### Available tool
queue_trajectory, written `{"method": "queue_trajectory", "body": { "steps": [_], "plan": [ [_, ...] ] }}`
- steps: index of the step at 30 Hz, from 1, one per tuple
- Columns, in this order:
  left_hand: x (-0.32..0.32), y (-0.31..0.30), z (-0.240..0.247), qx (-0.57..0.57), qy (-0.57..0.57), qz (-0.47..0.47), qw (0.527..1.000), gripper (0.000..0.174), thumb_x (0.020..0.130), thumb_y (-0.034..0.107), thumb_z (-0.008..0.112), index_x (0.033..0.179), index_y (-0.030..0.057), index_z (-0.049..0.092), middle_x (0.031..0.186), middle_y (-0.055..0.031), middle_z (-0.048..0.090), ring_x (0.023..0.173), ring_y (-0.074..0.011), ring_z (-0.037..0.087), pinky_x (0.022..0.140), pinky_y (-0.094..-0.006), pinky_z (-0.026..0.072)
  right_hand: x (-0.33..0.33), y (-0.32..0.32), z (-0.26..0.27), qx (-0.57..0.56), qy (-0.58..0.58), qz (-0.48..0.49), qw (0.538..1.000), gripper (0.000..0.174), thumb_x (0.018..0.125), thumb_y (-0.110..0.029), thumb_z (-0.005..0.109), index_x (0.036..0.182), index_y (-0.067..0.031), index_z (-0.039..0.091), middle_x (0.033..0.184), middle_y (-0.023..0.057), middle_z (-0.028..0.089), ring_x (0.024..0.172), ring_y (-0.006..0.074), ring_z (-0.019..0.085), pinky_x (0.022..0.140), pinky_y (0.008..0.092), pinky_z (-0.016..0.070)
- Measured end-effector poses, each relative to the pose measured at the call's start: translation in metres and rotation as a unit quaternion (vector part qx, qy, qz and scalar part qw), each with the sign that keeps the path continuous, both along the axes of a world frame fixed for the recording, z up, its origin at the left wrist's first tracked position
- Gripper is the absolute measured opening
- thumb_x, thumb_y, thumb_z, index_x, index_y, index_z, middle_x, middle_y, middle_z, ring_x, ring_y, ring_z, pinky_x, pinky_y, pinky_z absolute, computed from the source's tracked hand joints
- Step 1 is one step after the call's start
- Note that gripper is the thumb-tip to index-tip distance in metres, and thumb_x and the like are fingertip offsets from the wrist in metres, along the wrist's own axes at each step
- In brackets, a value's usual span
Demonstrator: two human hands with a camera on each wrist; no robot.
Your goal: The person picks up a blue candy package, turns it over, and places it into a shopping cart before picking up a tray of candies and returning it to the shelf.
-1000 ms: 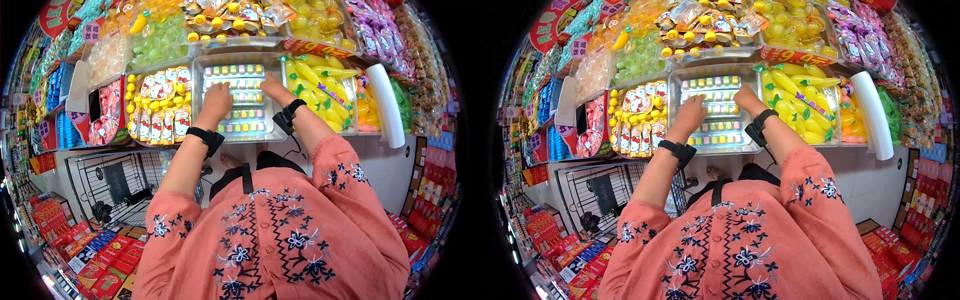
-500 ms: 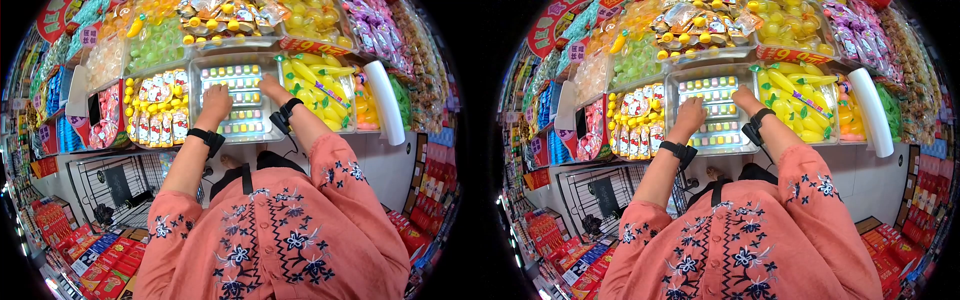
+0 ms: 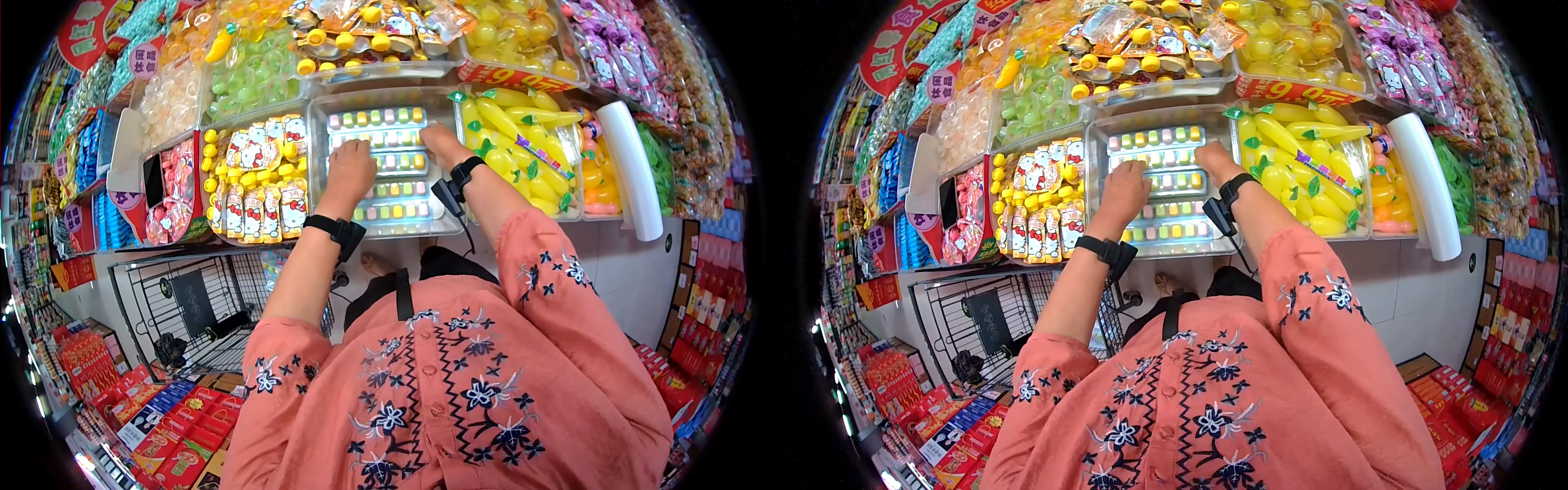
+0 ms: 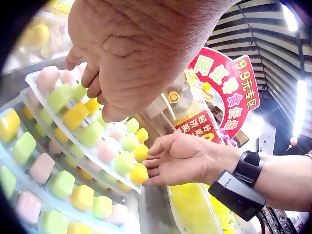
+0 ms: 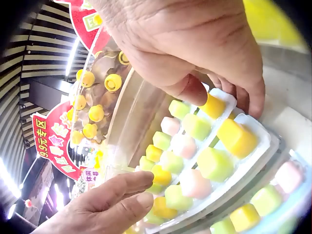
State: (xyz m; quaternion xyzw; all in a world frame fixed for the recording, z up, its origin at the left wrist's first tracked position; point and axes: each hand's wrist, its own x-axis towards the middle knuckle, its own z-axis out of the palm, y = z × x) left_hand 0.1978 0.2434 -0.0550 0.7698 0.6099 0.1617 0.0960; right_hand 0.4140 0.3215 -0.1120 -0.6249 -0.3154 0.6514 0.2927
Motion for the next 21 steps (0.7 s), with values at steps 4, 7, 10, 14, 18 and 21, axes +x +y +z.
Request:
{"method": "queue_trajectory", "body": {
  "steps": [4, 7, 10, 14, 18, 21],
  "plan": [
    [-0.001, 0.006, 0.011, -0.034, -0.044, 0.026, 0.998, 0.025, 0.086, 0.013, 0.06, 0.108, 0.0019, 0.06, 0.11, -0.0177, 0.061, 0.105, -0.0371, 0.059, 0.089, -0.0481, 0.0475, -0.003, -0.005, 0.026, -0.017, -0.006, -0.007, 1.0, 0.023, 0.078, -0.008, 0.057, 0.095, 0.007, 0.061, 0.081, 0.0102, 0.059, 0.067, 0.0196, 0.056, 0.055, 0.0377, 0.0404],
    [-0.008, 0.017, 0.003, 0.028, -0.054, 0.052, 0.997, 0.026, 0.086, 0.012, 0.06, 0.108, -0.0025, 0.057, 0.109, -0.0235, 0.06, 0.102, -0.0411, 0.058, 0.087, -0.0487, 0.0489, -0.003, -0.004, 0.034, -0.021, -0.002, -0.005, 1.0, 0.019, 0.078, -0.009, 0.058, 0.09, 0.0047, 0.061, 0.078, 0.0089, 0.059, 0.066, 0.02, 0.057, 0.055, 0.0377, 0.0414],
    [-0.015, 0.026, -0.008, 0.036, -0.069, 0.072, 0.994, 0.031, 0.086, 0.013, 0.06, 0.109, -0.0065, 0.053, 0.108, -0.0286, 0.058, 0.099, -0.0438, 0.058, 0.086, -0.0505, 0.049, -0.005, -0.01, 0.05, -0.016, 0.014, -0.023, 1.0, 0.02, 0.078, -0.008, 0.058, 0.092, 0.0048, 0.06, 0.08, 0.0091, 0.059, 0.068, 0.0205, 0.058, 0.057, 0.0375, 0.0437],
    [-0.022, 0.035, -0.019, -0.035, -0.056, 0.1, 0.993, 0.04, 0.087, 0.016, 0.06, 0.116, -0.0094, 0.048, 0.11, -0.0326, 0.056, 0.101, -0.0464, 0.057, 0.089, -0.0506, 0.0487, -0.008, -0.011, 0.053, -0.009, 0.008, -0.03, 0.999, 0.032, 0.078, -0.009, 0.059, 0.106, 0.0084, 0.056, 0.09, 0.0122, 0.06, 0.077, 0.0217, 0.06, 0.065, 0.0378, 0.0484],
    [-0.022, 0.039, -0.018, -0.093, -0.037, 0.121, 0.988, 0.04, 0.087, 0.016, 0.059, 0.116, -0.0091, 0.049, 0.112, -0.0328, 0.056, 0.101, -0.0472, 0.058, 0.089, -0.0512, 0.0494, -0.006, -0.015, 0.061, -0.003, 0.029, -0.012, 1.0, 0.046, 0.081, -0.014, 0.06, 0.118, 0.0117, 0.05, 0.101, 0.0168, 0.059, 0.09, 0.0239, 0.061, 0.076, 0.0385, 0.0496],
    [-0.022, 0.037, -0.019, -0.083, -0.022, 0.115, 0.99, 0.034, 0.086, 0.016, 0.059, 0.11, -0.0074, 0.051, 0.109, -0.0304, 0.057, 0.098, -0.0463, 0.06, 0.086, -0.052, 0.0506, -0.006, -0.011, 0.038, 0.003, -0.01, -0.02, 1.0, 0.048, 0.083, -0.02, 0.059, 0.118, 0.0124, 0.05, 0.108, 0.02, 0.06, 0.097, 0.0258, 0.06, 0.082, 0.0382, 0.0486]
  ]
}}
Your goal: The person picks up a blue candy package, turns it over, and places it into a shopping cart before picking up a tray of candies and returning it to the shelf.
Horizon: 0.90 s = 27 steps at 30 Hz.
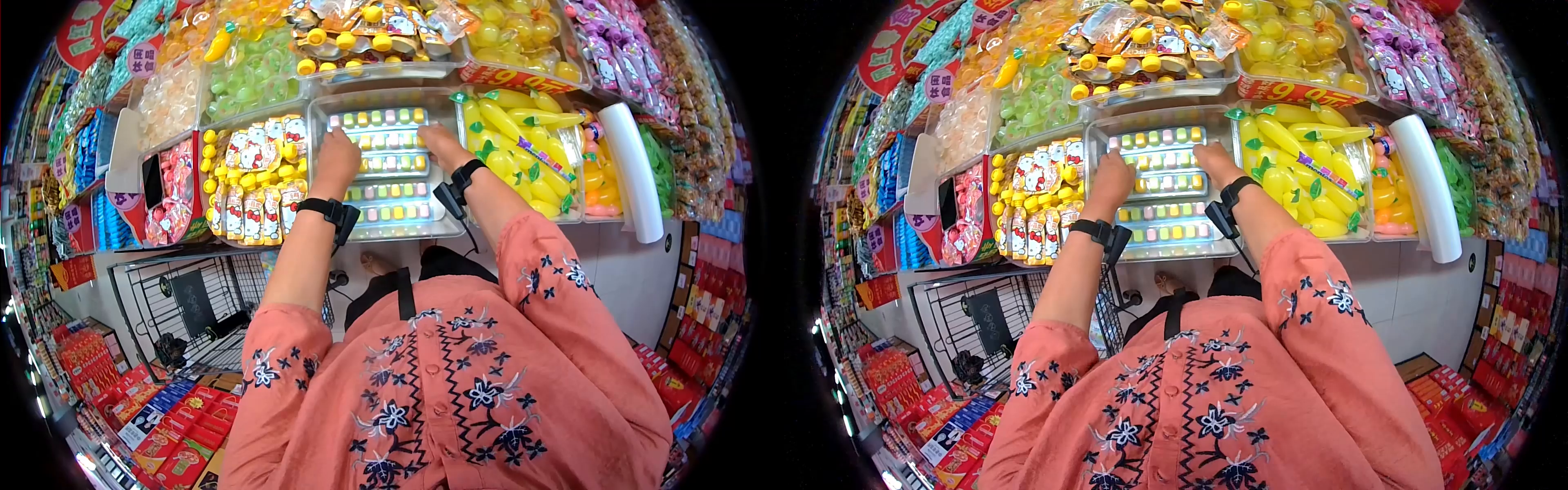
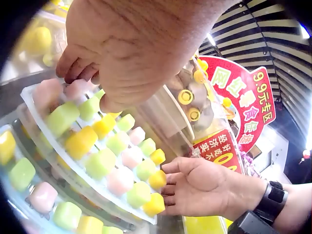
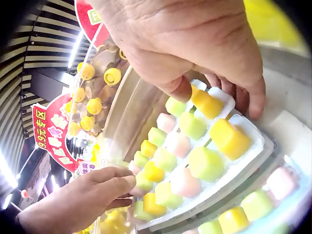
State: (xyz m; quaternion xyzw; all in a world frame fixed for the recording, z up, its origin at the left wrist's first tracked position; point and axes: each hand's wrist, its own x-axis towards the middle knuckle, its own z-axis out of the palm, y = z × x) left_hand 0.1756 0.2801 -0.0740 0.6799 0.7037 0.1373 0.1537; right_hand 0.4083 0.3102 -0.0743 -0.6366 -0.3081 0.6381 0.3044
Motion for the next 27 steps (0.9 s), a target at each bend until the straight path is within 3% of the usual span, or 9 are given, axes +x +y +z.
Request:
{"method": "queue_trajectory", "body": {
  "steps": [3, 4, 7, 10, 13, 18, 19, 22, 27],
  "plan": [
    [-0.001, -0.002, 0.003, -0.008, 0.017, -0.013, 1.0, 0.029, 0.088, 0.014, 0.055, 0.107, -0.0069, 0.053, 0.109, -0.0297, 0.056, 0.098, -0.0454, 0.06, 0.087, -0.0513, 0.0508, 0.007, 0.008, -0.048, 0.017, -0.069, 0.083, 0.994, 0.03, 0.088, -0.025, 0.056, 0.112, -0.0076, 0.057, 0.107, 0.0068, 0.06, 0.097, 0.0198, 0.056, 0.076, 0.0396, 0.045],
    [-0.001, -0.002, 0.004, -0.012, 0.023, -0.017, 1.0, 0.027, 0.088, 0.013, 0.054, 0.106, -0.0067, 0.054, 0.109, -0.0295, 0.056, 0.098, -0.0451, 0.06, 0.087, -0.0509, 0.051, 0.007, 0.009, -0.052, 0.012, -0.059, 0.069, 0.996, 0.029, 0.088, -0.025, 0.056, 0.11, -0.0069, 0.058, 0.105, 0.0067, 0.061, 0.095, 0.0197, 0.056, 0.075, 0.0394, 0.045],
    [-0.003, -0.001, 0.01, -0.08, 0.021, -0.023, 0.996, 0.043, 0.089, 0.018, 0.058, 0.121, -0.0091, 0.048, 0.117, -0.0338, 0.053, 0.106, -0.0482, 0.058, 0.092, -0.05, 0.0501, 0.006, 0.009, -0.059, 0.001, -0.041, 0.044, 0.998, 0.026, 0.088, -0.024, 0.055, 0.106, -0.0052, 0.06, 0.099, 0.0063, 0.062, 0.089, 0.0195, 0.058, 0.072, 0.0389, 0.0452],
    [-0.003, -0.001, 0.013, -0.087, 0.023, -0.023, 0.996, 0.044, 0.09, 0.021, 0.058, 0.121, -0.0088, 0.049, 0.118, -0.0327, 0.054, 0.109, -0.0476, 0.057, 0.094, -0.0499, 0.0494, 0.007, 0.011, -0.066, 0.004, -0.041, 0.048, 0.998, 0.027, 0.088, -0.023, 0.054, 0.106, -0.0041, 0.06, 0.096, 0.0062, 0.062, 0.086, 0.0191, 0.058, 0.071, 0.0383, 0.0454],
    [0.002, -0.005, 0.016, -0.023, 0.031, -0.019, 0.999, 0.026, 0.089, 0.012, 0.051, 0.106, -0.0066, 0.055, 0.11, -0.0294, 0.056, 0.101, -0.0448, 0.059, 0.089, -0.0517, 0.0497, 0.006, 0.01, -0.067, 0.005, -0.04, 0.047, 0.998, 0.027, 0.088, -0.023, 0.054, 0.106, -0.003, 0.061, 0.095, 0.0064, 0.062, 0.084, 0.0187, 0.057, 0.07, 0.0374, 0.0452],
    [0.004, 0.006, 0.014, -0.095, 0.059, -0.028, 0.993, 0.041, 0.092, 0.025, 0.052, 0.116, -0.0074, 0.057, 0.127, -0.0308, 0.052, 0.113, -0.0445, 0.055, 0.097, -0.0506, 0.0475, 0.003, 0.006, -0.051, 0.019, -0.078, 0.042, 0.996, 0.028, 0.088, -0.025, 0.054, 0.099, -0.0003, 0.062, 0.09, 0.0071, 0.062, 0.081, 0.018, 0.056, 0.068, 0.0359, 0.0439],
    [0.003, 0.007, 0.011, -0.102, 0.069, -0.036, 0.992, 0.044, 0.092, 0.028, 0.052, 0.119, -0.0073, 0.058, 0.131, -0.0309, 0.05, 0.115, -0.0444, 0.054, 0.098, -0.0504, 0.047, 0.004, 0.008, -0.054, 0.027, -0.086, 0.058, 0.994, 0.029, 0.088, -0.026, 0.054, 0.097, 0.0006, 0.062, 0.088, 0.0086, 0.062, 0.081, 0.0187, 0.056, 0.068, 0.0364, 0.0438],
    [0.002, 0.009, 0.006, -0.078, 0.08, -0.045, 0.993, 0.047, 0.095, 0.036, 0.052, 0.114, -0.0058, 0.061, 0.119, -0.0321, 0.054, 0.111, -0.0476, 0.054, 0.095, -0.0525, 0.0472, 0.006, 0.011, -0.059, 0.052, -0.111, 0.093, 0.988, 0.032, 0.089, -0.027, 0.052, 0.092, 0.0031, 0.062, 0.084, 0.0132, 0.062, 0.08, 0.0211, 0.056, 0.068, 0.0378, 0.0437],
    [-0.002, 0.011, 0.015, -0.096, 0.075, -0.068, 0.99, 0.045, 0.096, 0.037, 0.05, 0.116, -0.0018, 0.062, 0.122, -0.0315, 0.053, 0.112, -0.0479, 0.054, 0.097, -0.053, 0.0466, 0.007, 0.009, -0.076, 0.121, -0.14, 0.117, 0.976, 0.038, 0.092, -0.03, 0.049, 0.09, 0.0056, 0.061, 0.086, 0.0185, 0.063, 0.081, 0.0258, 0.055, 0.075, 0.0401, 0.0444]
  ]
}}
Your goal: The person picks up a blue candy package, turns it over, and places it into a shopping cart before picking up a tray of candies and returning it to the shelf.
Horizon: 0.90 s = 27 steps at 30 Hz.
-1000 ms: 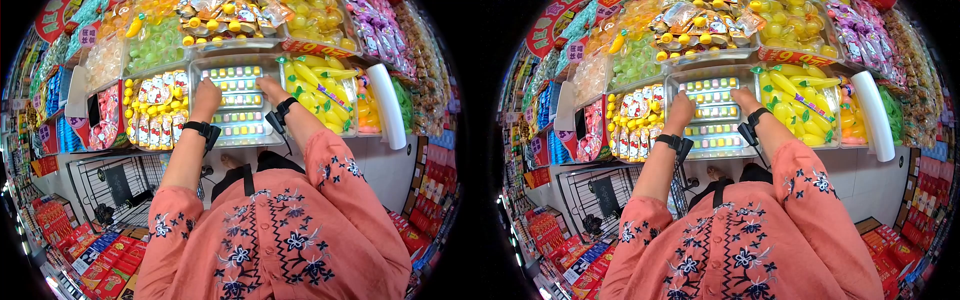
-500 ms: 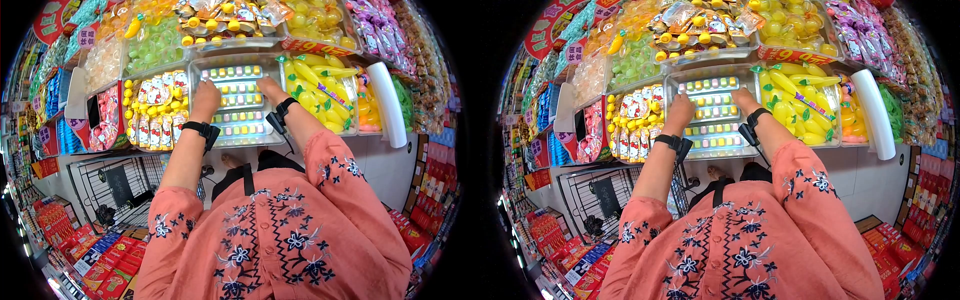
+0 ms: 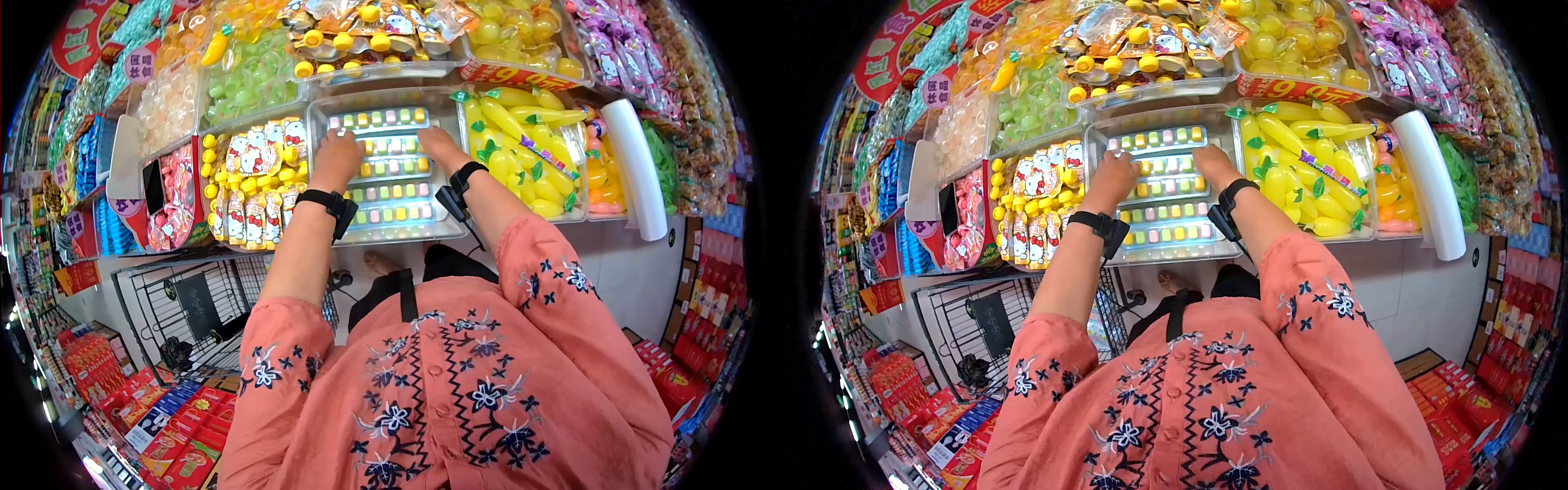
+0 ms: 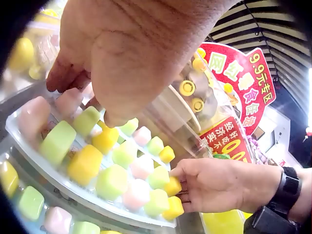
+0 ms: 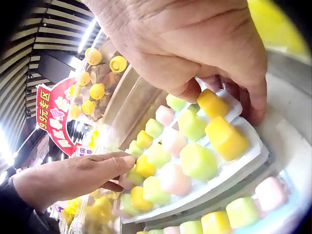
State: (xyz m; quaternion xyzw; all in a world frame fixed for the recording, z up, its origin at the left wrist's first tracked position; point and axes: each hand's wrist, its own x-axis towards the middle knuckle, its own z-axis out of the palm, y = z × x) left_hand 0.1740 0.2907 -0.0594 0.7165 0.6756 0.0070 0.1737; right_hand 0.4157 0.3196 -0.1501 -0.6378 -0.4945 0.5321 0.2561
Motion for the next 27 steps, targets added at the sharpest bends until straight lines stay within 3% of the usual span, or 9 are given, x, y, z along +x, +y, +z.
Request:
{"method": "queue_trajectory", "body": {
  "steps": [3, 6, 10, 13, 16, 22, 25, 27],
  "plan": [
    [0.001, 0.0, 0.005, -0.013, 0.007, -0.008, 1.0, 0.045, 0.096, 0.038, 0.049, 0.117, 0.0009, 0.062, 0.125, -0.0307, 0.053, 0.115, -0.0476, 0.054, 0.098, -0.0531, 0.0461, 0.002, -0.001, 0.019, -0.009, -0.069, 0.073, 0.995, 0.045, 0.091, -0.03, 0.044, 0.107, 0.0072, 0.064, 0.116, 0.0292, 0.063, 0.111, 0.0436, 0.058, 0.095, 0.0433, 0.0444],
    [0.003, 0.001, 0.007, -0.026, 0.026, -0.021, 0.999, 0.045, 0.097, 0.039, 0.047, 0.118, 0.0021, 0.063, 0.127, -0.0299, 0.053, 0.116, -0.0472, 0.054, 0.099, -0.0531, 0.0459, 0.002, -0.007, 0.034, 0.0, -0.047, 0.073, 0.996, 0.043, 0.092, -0.031, 0.043, 0.104, 0.0048, 0.065, 0.114, 0.0295, 0.063, 0.109, 0.0448, 0.057, 0.094, 0.0451, 0.0444],
    [0.005, -0.002, 0.007, -0.006, 0.043, -0.026, 0.999, 0.047, 0.098, 0.042, 0.046, 0.117, 0.0025, 0.064, 0.127, -0.0285, 0.055, 0.114, -0.0454, 0.056, 0.099, -0.0529, 0.0457, 0.002, -0.004, 0.034, 0.048, -0.126, 0.129, 0.982, 0.045, 0.092, -0.032, 0.041, 0.103, 0.0035, 0.065, 0.114, 0.0302, 0.062, 0.109, 0.0455, 0.056, 0.095, 0.0463, 0.0444],
    [0.005, -0.001, 0.014, -0.053, 0.024, -0.028, 0.998, 0.052, 0.099, 0.045, 0.043, 0.117, 0.0012, 0.064, 0.125, -0.0279, 0.058, 0.114, -0.0437, 0.057, 0.099, -0.0526, 0.0454, 0.002, -0.005, 0.028, 0.067, -0.153, 0.144, 0.975, 0.047, 0.093, -0.033, 0.038, 0.101, 0.0035, 0.067, 0.113, 0.0303, 0.063, 0.109, 0.0456, 0.057, 0.096, 0.0474, 0.0448],
    [0.005, -0.001, 0.01, -0.006, 0.039, -0.064, 0.997, 0.046, 0.099, 0.04, 0.046, 0.107, -0.0002, 0.068, 0.113, -0.0253, 0.065, 0.103, -0.0431, 0.062, 0.091, -0.051, 0.0498, 0.002, 0.001, 0.02, 0.079, -0.197, 0.186, 0.959, 0.049, 0.094, -0.034, 0.036, 0.1, 0.0036, 0.067, 0.113, 0.0298, 0.063, 0.108, 0.0457, 0.058, 0.097, 0.0481, 0.0451],
    [0.001, 0.011, 0.003, -0.031, 0.027, -0.075, 0.996, 0.053, 0.099, 0.045, 0.042, 0.105, 0.0003, 0.07, 0.111, -0.0267, 0.065, 0.098, -0.0444, 0.064, 0.091, -0.0508, 0.0504, 0.003, 0.004, -0.003, 0.082, -0.21, 0.194, 0.955, 0.049, 0.093, -0.035, 0.038, 0.1, 0.0032, 0.068, 0.114, 0.0288, 0.064, 0.109, 0.0457, 0.059, 0.098, 0.0478, 0.0453],
    [0.005, 0.012, 0.006, -0.069, 0.037, -0.059, 0.995, 0.055, 0.099, 0.047, 0.041, 0.108, 0.0012, 0.07, 0.116, -0.0275, 0.064, 0.104, -0.0446, 0.063, 0.094, -0.051, 0.0494, 0.003, 0.009, -0.017, 0.087, -0.244, 0.229, 0.938, 0.048, 0.092, -0.036, 0.041, 0.102, 0.0025, 0.067, 0.115, 0.0283, 0.064, 0.11, 0.0468, 0.059, 0.099, 0.0472, 0.0454],
    [0.009, 0.014, 0.014, -0.11, 0.062, -0.061, 0.99, 0.058, 0.1, 0.049, 0.037, 0.117, 0.0021, 0.066, 0.132, -0.0299, 0.053, 0.113, -0.0472, 0.058, 0.1, -0.0515, 0.0452, 0.002, 0.01, -0.019, 0.06, -0.248, 0.222, 0.941, 0.048, 0.091, -0.037, 0.042, 0.103, 0.0019, 0.067, 0.116, 0.0284, 0.064, 0.111, 0.0473, 0.058, 0.1, 0.0465, 0.0447]
  ]
}}
